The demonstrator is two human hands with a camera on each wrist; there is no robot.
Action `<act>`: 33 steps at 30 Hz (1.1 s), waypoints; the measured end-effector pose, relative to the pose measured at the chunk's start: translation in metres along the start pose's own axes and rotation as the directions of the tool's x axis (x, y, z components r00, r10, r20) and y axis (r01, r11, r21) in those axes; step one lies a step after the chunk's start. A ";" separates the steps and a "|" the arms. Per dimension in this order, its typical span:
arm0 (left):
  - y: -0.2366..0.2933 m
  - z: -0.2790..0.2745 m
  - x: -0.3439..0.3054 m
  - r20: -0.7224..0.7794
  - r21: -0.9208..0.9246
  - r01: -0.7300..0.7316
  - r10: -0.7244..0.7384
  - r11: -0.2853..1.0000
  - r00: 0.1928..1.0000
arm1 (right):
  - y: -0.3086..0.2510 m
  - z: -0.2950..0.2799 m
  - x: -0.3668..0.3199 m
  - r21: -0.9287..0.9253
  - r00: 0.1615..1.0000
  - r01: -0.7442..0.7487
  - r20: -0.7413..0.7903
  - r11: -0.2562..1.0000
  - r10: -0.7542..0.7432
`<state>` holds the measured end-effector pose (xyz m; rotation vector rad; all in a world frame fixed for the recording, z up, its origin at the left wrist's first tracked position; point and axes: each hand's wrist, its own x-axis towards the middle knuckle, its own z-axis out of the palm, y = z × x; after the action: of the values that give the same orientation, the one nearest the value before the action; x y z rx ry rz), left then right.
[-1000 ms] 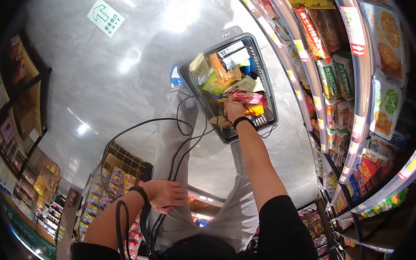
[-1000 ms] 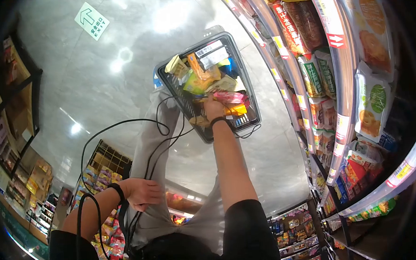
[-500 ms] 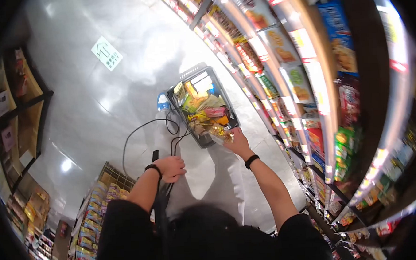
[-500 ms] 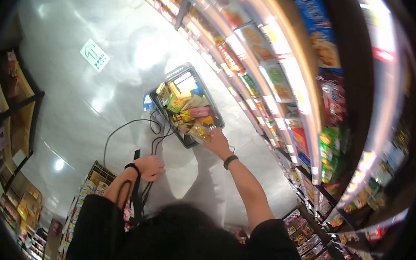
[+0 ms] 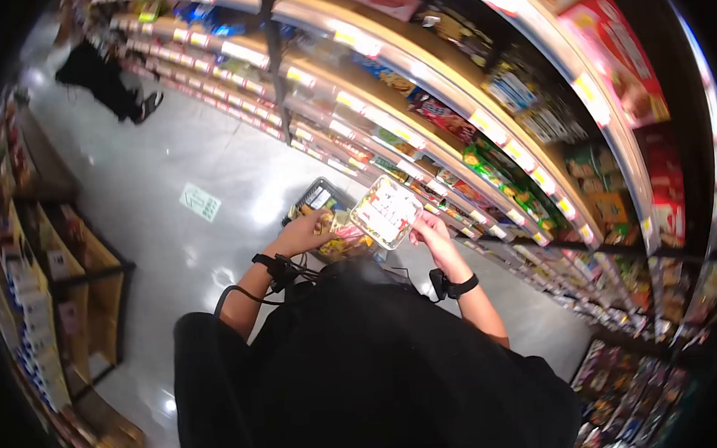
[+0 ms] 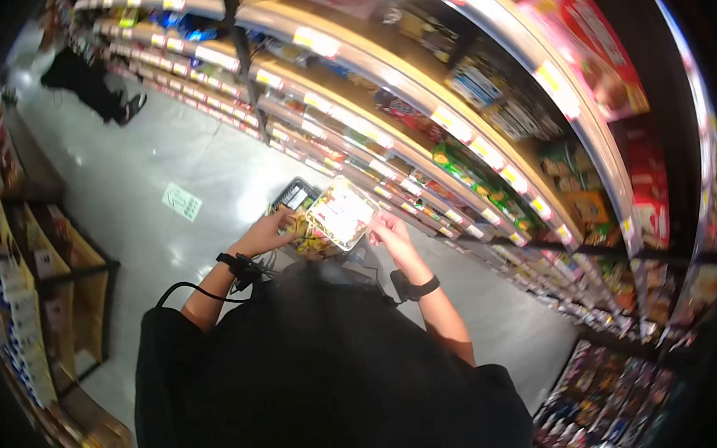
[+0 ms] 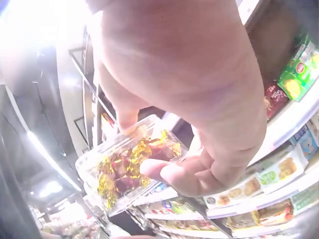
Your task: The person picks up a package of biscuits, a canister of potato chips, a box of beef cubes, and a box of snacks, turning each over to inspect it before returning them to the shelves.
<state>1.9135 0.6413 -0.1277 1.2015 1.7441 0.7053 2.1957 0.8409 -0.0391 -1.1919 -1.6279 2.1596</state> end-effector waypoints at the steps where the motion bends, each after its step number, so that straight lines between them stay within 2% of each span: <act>1: 0.031 -0.014 -0.001 -0.056 -0.014 -0.071 0.070 0.997 0.996 | -0.014 -0.002 -0.010 0.065 1.000 0.000 0.011 0.998 -0.001; 4: 0.145 -0.057 -0.010 -0.236 0.062 -0.365 0.370 0.929 0.899 | -0.049 -0.005 -0.029 0.177 0.992 0.120 0.007 0.977 -0.123; 7: 0.221 -0.077 -0.016 -0.258 0.372 -0.597 0.697 0.710 0.668 | -0.083 -0.004 -0.046 0.194 0.967 0.250 0.005 0.949 -0.255; 8: 0.233 -0.076 -0.016 -0.258 0.351 -0.610 0.700 0.710 0.666 | -0.092 -0.005 -0.051 0.186 0.963 0.261 0.023 0.947 -0.270; 10: 0.251 -0.071 -0.015 -0.262 0.307 -0.634 0.703 0.710 0.661 | -0.107 0.000 -0.064 0.292 0.956 0.284 -0.010 0.913 -0.294; 11: 0.259 -0.068 -0.013 -0.259 0.354 -0.658 0.745 0.665 0.614 | -0.111 -0.001 -0.067 0.340 0.951 0.298 -0.025 0.892 -0.308; 12: 0.265 -0.064 -0.012 -0.254 0.398 -0.678 0.785 0.618 0.566 | -0.112 -0.004 -0.070 0.430 0.967 0.226 0.009 0.874 -0.255; 15: 0.276 -0.053 -0.006 -0.265 0.419 -0.749 0.858 0.513 0.439 | -0.137 -0.002 -0.094 0.422 0.983 0.143 0.042 0.895 -0.177; 17: 0.292 -0.057 -0.008 -0.284 0.449 -0.776 0.894 0.443 0.346 | -0.130 -0.016 -0.093 0.320 0.961 0.051 0.242 0.946 -0.133; 18: 0.300 -0.058 -0.006 -0.268 0.395 -0.810 0.898 0.434 0.350 | -0.126 -0.021 -0.092 0.297 0.956 0.017 0.275 0.955 -0.102; 19: 0.299 -0.054 -0.008 -0.280 0.288 -0.796 0.842 0.532 0.461 | -0.122 -0.023 -0.094 0.271 0.949 -0.018 0.307 0.962 -0.069; 20: 0.298 -0.049 -0.010 -0.282 0.180 -0.762 0.775 0.622 0.566 | -0.122 -0.020 -0.097 0.177 0.946 0.042 0.309 0.983 -0.096; 21: 0.300 -0.047 -0.011 -0.275 0.073 -0.710 0.699 0.700 0.660 | -0.121 -0.022 -0.097 0.122 0.946 0.005 0.322 0.993 -0.044; 22: 0.306 -0.045 -0.009 -0.296 0.014 -0.698 0.670 0.716 0.681 | -0.119 -0.024 -0.095 0.061 0.942 -0.028 0.335 0.998 0.006; 23: 0.310 -0.042 -0.008 -0.337 -0.175 -0.643 0.568 0.746 0.751 | -0.123 -0.024 -0.096 0.034 0.944 -0.018 0.331 0.999 0.006; 25: 0.316 -0.041 -0.006 -0.344 -0.530 -0.489 0.351 0.693 0.871 | -0.131 -0.024 -0.099 -0.021 0.946 0.001 0.323 1.000 0.006; 27: 0.308 -0.046 0.003 -0.309 -0.580 -0.458 0.338 0.673 0.889 | -0.138 -0.025 -0.102 -0.105 0.964 0.158 0.230 0.982 -0.130; 30: 0.305 -0.054 0.008 -0.234 -0.698 -0.357 0.273 0.620 0.933 | -0.147 -0.011 -0.110 -0.066 0.971 0.231 0.085 0.971 -0.225; 33: 0.313 -0.059 0.001 -0.240 -0.748 -0.308 0.193 0.589 0.952 | -0.147 -0.010 -0.107 -0.074 0.936 0.335 0.136 0.939 -0.323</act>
<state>1.9954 0.7599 0.1559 0.7703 1.1130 1.5614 2.2285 0.8424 0.1406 -0.7509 -1.8481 1.9928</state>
